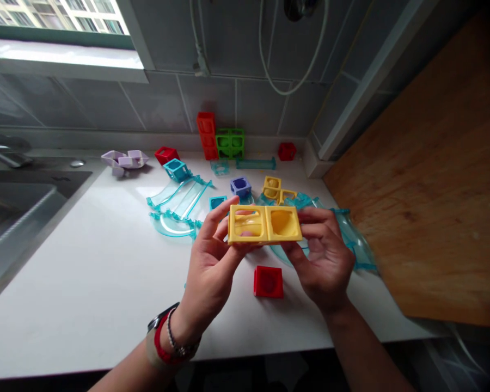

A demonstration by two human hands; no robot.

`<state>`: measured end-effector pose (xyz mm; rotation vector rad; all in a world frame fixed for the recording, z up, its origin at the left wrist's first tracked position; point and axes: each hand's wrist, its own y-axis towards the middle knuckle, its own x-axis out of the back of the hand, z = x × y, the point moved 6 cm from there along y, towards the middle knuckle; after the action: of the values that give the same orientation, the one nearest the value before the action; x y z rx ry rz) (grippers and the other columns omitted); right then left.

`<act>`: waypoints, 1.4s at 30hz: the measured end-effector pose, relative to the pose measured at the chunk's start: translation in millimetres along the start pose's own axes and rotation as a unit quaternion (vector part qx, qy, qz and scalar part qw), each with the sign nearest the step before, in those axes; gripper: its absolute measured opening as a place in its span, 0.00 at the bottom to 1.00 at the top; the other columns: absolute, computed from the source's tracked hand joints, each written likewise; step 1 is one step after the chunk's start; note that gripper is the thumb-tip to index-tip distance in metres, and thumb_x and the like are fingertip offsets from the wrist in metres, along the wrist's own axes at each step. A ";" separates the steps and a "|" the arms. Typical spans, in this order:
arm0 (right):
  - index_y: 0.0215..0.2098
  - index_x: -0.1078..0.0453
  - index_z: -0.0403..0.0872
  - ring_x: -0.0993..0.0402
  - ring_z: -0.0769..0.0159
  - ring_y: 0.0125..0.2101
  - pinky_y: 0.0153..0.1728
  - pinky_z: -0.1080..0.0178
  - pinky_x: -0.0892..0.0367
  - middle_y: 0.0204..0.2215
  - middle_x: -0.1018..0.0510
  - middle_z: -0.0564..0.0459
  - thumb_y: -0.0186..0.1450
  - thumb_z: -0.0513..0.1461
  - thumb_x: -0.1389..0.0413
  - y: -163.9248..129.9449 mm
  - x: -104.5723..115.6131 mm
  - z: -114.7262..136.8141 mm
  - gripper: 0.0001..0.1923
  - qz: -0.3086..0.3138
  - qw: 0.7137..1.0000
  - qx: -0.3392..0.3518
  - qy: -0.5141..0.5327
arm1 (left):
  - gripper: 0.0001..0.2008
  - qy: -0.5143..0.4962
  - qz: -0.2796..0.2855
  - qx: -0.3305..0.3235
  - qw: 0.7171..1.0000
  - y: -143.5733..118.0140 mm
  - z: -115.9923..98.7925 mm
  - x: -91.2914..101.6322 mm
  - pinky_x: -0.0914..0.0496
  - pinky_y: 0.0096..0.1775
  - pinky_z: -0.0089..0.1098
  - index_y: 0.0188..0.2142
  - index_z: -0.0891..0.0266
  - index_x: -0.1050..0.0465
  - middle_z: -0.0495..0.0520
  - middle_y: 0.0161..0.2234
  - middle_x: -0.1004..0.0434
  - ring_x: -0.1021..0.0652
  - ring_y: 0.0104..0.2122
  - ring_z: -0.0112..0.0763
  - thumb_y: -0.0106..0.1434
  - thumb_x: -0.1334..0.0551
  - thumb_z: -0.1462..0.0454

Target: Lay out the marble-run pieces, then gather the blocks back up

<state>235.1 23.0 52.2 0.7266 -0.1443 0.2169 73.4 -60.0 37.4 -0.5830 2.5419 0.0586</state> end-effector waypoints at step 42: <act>0.41 0.28 0.51 0.26 0.65 0.29 0.29 0.64 0.26 0.32 0.24 0.54 0.68 0.57 0.40 -11.7 -14.9 -28.2 0.19 0.100 0.902 -0.273 0.318 | 0.27 0.045 0.154 -0.041 0.986 -2.4 2.0 -8.2 0.28 0.63 0.41 0.66 0.39 0.31 0.49 0.67 0.29 0.28 0.66 0.46 0.73 0.38 0.68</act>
<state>225.1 31.2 20.7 0.0539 0.3404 0.5741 81.7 -58.6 39.9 -0.2221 2.7081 0.2518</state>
